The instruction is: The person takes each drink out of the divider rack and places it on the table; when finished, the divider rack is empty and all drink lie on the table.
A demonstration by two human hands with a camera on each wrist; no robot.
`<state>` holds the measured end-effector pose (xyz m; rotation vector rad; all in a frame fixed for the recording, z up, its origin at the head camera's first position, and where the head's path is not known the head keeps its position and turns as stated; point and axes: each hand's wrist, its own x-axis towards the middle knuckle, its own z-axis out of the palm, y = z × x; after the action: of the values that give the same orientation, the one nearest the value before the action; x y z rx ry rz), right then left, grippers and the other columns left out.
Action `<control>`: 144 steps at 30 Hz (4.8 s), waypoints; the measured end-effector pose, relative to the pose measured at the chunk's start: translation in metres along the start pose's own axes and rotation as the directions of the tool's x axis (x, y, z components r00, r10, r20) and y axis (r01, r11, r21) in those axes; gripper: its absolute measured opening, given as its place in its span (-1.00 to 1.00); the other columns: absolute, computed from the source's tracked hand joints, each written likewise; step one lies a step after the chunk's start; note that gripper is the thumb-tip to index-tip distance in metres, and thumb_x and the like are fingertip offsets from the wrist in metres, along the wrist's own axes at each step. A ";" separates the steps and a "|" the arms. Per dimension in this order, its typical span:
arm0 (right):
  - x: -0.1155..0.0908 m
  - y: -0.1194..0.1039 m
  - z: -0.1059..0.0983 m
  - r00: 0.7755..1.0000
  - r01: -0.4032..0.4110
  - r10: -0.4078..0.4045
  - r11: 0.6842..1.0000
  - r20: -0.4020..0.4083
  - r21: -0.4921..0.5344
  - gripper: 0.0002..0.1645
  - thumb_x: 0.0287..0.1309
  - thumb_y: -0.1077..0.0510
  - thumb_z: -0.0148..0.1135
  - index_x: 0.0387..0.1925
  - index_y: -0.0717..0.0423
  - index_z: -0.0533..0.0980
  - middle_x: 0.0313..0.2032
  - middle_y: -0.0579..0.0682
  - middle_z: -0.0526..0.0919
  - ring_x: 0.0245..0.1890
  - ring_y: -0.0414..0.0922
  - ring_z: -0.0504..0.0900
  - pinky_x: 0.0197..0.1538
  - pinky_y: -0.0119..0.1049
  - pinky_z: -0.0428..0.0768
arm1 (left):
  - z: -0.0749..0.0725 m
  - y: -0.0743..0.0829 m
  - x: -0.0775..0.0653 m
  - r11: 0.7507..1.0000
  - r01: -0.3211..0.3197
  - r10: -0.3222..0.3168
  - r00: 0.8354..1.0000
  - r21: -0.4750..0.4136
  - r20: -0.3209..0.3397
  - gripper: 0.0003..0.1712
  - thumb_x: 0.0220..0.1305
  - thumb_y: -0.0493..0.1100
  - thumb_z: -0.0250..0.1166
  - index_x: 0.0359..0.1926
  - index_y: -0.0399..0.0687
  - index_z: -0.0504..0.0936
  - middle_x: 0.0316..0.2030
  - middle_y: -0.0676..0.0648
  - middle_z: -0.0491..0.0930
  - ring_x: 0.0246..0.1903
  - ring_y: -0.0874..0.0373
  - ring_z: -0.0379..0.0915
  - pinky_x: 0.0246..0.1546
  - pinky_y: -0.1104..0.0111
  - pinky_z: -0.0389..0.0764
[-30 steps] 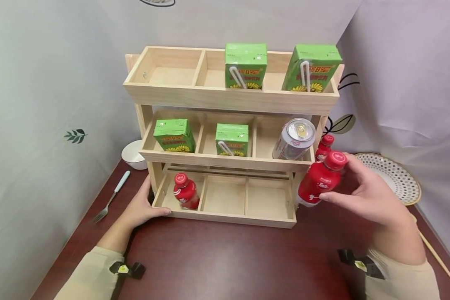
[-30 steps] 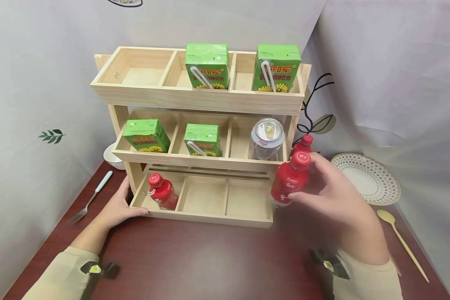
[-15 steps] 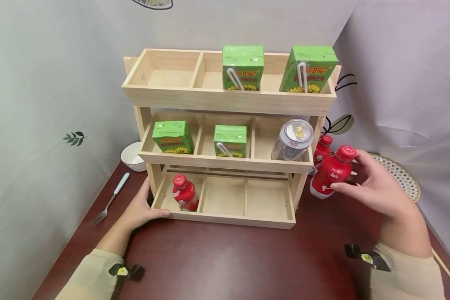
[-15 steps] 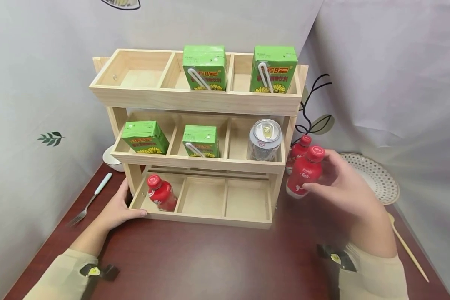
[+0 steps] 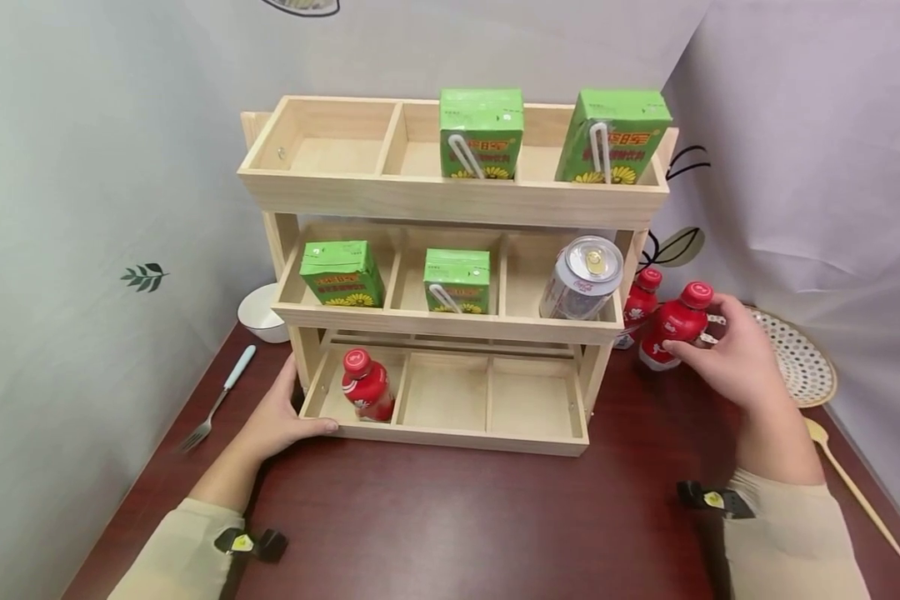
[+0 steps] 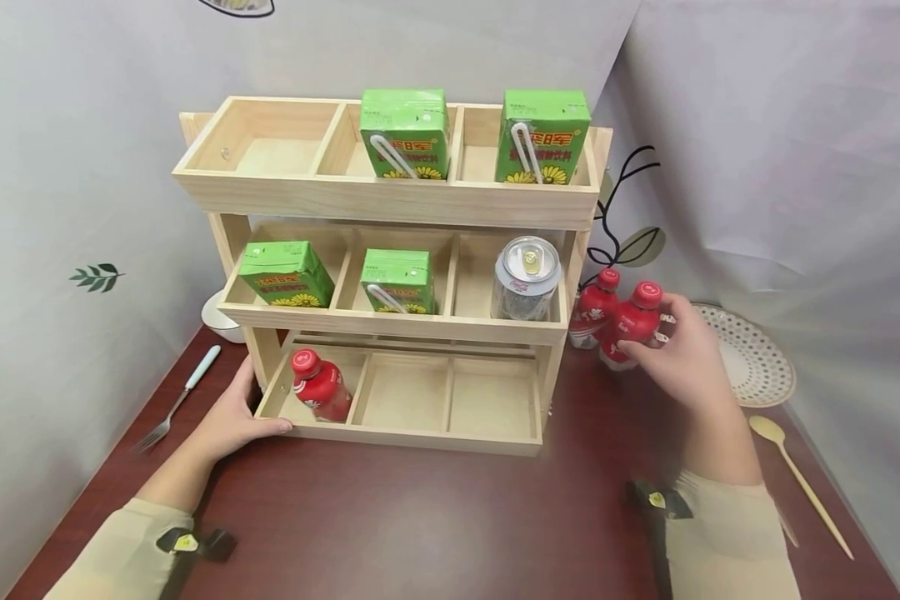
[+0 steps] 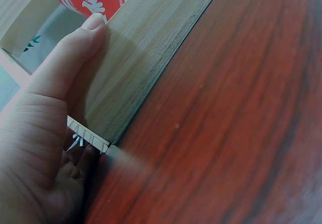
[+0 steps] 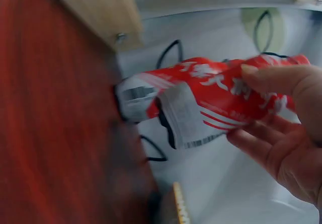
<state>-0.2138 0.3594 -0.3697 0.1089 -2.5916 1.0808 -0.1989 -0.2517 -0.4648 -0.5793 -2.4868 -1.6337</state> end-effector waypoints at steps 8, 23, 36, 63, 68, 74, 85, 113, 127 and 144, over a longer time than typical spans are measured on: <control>0.006 0.020 0.019 0.982 -0.124 0.122 0.992 -0.145 -0.009 -0.10 0.01 0.09 0.45 0.30 0.26 0.21 0.13 0.25 0.42 -0.04 0.19 0.51 -0.27 -0.71 0.35 | -0.001 -0.020 0.001 1.000 0.010 -0.010 1.000 0.020 0.000 0.51 -0.39 -0.29 0.68 0.51 0.32 -0.10 0.37 -0.03 0.17 0.18 -0.01 0.28 0.04 0.47 0.39; 0.010 0.045 0.040 0.938 -0.217 0.213 0.976 -0.274 0.015 -0.07 0.02 0.07 0.44 0.40 0.09 0.23 0.18 0.20 0.46 -0.07 0.13 0.60 -0.03 -0.42 0.54 | 0.001 -0.003 0.002 1.000 -0.011 0.011 1.000 -0.007 0.002 0.51 -0.40 -0.32 0.67 0.52 0.21 -0.09 0.40 -0.11 0.12 0.23 -0.09 0.23 0.09 0.48 0.34; 0.014 0.057 0.049 0.914 -0.263 0.288 0.957 -0.287 0.122 -0.09 0.09 0.01 0.40 0.43 -0.26 0.20 0.27 0.03 0.42 0.11 0.10 0.54 0.06 -0.21 0.50 | 0.000 -0.001 -0.002 1.000 0.017 -0.018 1.000 0.005 0.008 0.49 -0.36 -0.31 0.66 0.53 0.14 -0.10 0.39 -0.15 0.14 0.22 -0.07 0.25 0.10 0.47 0.33; 0.021 0.060 0.059 0.912 -0.269 0.332 0.928 -0.242 0.259 0.00 0.05 0.06 0.41 0.44 -0.38 0.09 0.28 -0.04 0.36 0.16 -0.06 0.47 0.14 -0.34 0.46 | 0.002 0.011 -0.001 1.000 0.015 -0.015 1.000 -0.003 0.016 0.47 -0.36 -0.33 0.65 0.53 0.06 -0.09 0.37 -0.21 0.16 0.19 -0.10 0.27 0.08 0.46 0.36; 0.022 0.061 0.066 0.929 -0.227 0.292 0.935 -0.228 0.272 0.13 -0.08 0.08 0.51 0.43 -0.30 0.03 0.27 -0.07 0.31 0.19 -0.14 0.39 0.21 -0.32 0.38 | 0.002 0.011 0.000 1.000 0.019 -0.019 1.000 0.000 0.013 0.47 -0.37 -0.32 0.66 0.52 0.05 -0.08 0.37 -0.20 0.17 0.20 -0.07 0.27 0.10 0.46 0.34; 0.024 0.059 0.082 0.930 -0.106 0.188 0.960 -0.315 0.261 0.33 -0.25 0.09 0.59 0.45 -0.28 -0.06 0.32 -0.11 0.25 0.32 -0.24 0.20 0.34 -0.31 0.16 | 0.001 0.012 -0.001 1.000 0.007 -0.007 1.000 -0.001 0.009 0.46 -0.37 -0.34 0.65 0.52 0.02 -0.08 0.35 -0.23 0.18 0.18 -0.15 0.26 0.09 0.46 0.34; 0.023 0.062 0.095 0.901 -0.132 0.215 0.963 -0.378 0.234 0.44 -0.22 0.02 0.56 0.52 -0.15 -0.24 0.44 -0.16 0.06 0.39 -0.28 0.05 0.37 -0.36 0.01 | 0.000 0.013 0.000 1.000 0.022 -0.022 1.000 -0.004 0.011 0.47 -0.37 -0.34 0.65 0.52 0.05 -0.09 0.36 -0.20 0.17 0.20 -0.14 0.24 0.09 0.46 0.33; 0.025 0.054 0.086 0.885 -0.173 0.233 0.968 -0.403 0.179 -0.02 0.18 0.18 0.18 0.51 -0.03 -0.10 0.38 0.04 0.23 0.35 -0.18 0.21 0.35 -0.36 0.10 | 0.001 0.011 0.000 1.000 0.022 -0.022 1.000 -0.012 0.004 0.44 -0.36 -0.32 0.66 0.52 0.05 -0.06 0.34 -0.21 0.18 0.19 -0.11 0.27 0.09 0.45 0.36; 0.024 0.004 0.060 0.830 -0.163 0.365 0.882 -0.421 0.443 -0.08 0.15 0.17 0.22 0.46 -0.07 0.00 0.39 -0.04 0.17 0.37 -0.24 0.12 0.32 -0.51 0.07 | 0.000 0.012 0.000 1.000 0.010 -0.010 1.000 0.006 0.011 0.45 -0.36 -0.29 0.66 0.52 0.07 -0.06 0.36 -0.22 0.16 0.21 -0.16 0.24 0.11 0.42 0.34; -0.008 -0.106 0.031 0.856 0.252 0.125 0.747 -0.503 0.615 -0.12 -0.06 0.41 0.30 0.34 0.10 0.22 0.26 0.10 0.32 0.29 -0.03 0.27 0.36 -0.31 0.13 | -0.001 0.002 -0.001 1.000 0.005 -0.005 1.000 -0.008 0.003 0.46 -0.38 -0.30 0.67 0.51 0.13 -0.04 0.36 -0.17 0.18 0.21 -0.08 0.25 0.09 0.47 0.34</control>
<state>-0.1936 0.2623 -0.3207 0.0610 -1.6145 1.6928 -0.1974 -0.2520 -0.4625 -0.5771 -2.4867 -1.6468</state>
